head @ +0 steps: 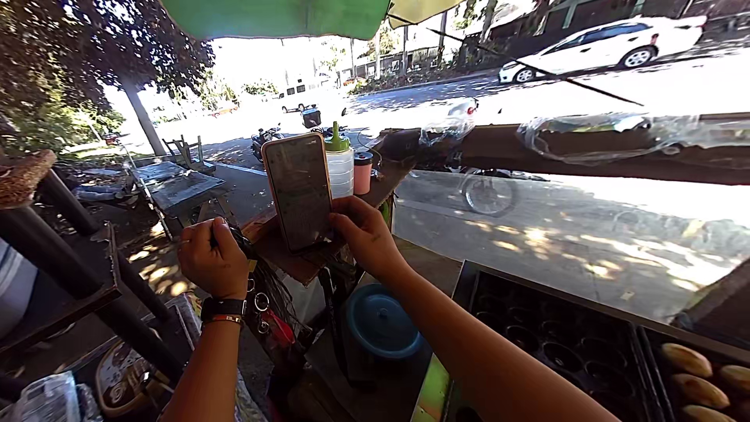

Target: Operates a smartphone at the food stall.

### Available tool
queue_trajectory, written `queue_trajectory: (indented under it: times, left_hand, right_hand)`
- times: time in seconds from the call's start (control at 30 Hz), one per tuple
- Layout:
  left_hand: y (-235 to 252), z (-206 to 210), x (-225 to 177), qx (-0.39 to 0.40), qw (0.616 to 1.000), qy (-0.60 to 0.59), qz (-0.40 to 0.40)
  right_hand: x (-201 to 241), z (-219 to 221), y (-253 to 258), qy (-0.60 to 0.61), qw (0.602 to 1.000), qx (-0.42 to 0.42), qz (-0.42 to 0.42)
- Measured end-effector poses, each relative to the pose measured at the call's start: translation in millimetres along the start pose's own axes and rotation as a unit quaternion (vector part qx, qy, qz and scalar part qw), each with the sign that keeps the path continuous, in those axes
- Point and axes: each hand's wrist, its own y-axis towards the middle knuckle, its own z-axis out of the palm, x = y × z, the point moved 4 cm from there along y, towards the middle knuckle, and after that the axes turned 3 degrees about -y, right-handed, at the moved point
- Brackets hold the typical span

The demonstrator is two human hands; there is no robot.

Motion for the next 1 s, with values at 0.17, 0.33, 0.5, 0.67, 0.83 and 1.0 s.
queue_trajectory:
  times: [0.17, 0.33, 0.5, 0.67, 0.83, 1.0]
  left_hand:
    - [4.1, 3.8, -3.2, -0.048, 0.999, -0.020, 0.014]
    - [3.6, 1.3, -4.0, -0.027, 0.999, -0.020, 0.017]
    - [2.9, 1.1, -4.7, -0.030, 0.999, -0.020, 0.017]
    - [2.8, 0.8, -3.9, -0.031, 0.999, -0.017, 0.008]
    - [2.5, 1.0, -3.1, -0.033, 0.999, -0.016, 0.015]
    - [2.7, 0.5, -4.0, -0.033, 0.999, -0.016, 0.017]
  right_hand:
    - [-0.6, -0.5, 0.7, 0.000, 1.000, 0.003, 0.000]
    - [0.3, -0.3, -0.1, 0.003, 1.000, -0.005, 0.006]
    - [-0.5, -0.2, -2.1, 0.007, 1.000, -0.003, 0.003]
    - [-1.8, -0.9, -2.1, 0.010, 1.000, -0.003, -0.004]
    - [-2.8, -0.9, -2.2, 0.008, 1.000, -0.003, -0.003]
    - [-2.3, -0.9, -2.7, 0.017, 1.000, -0.004, 0.001]
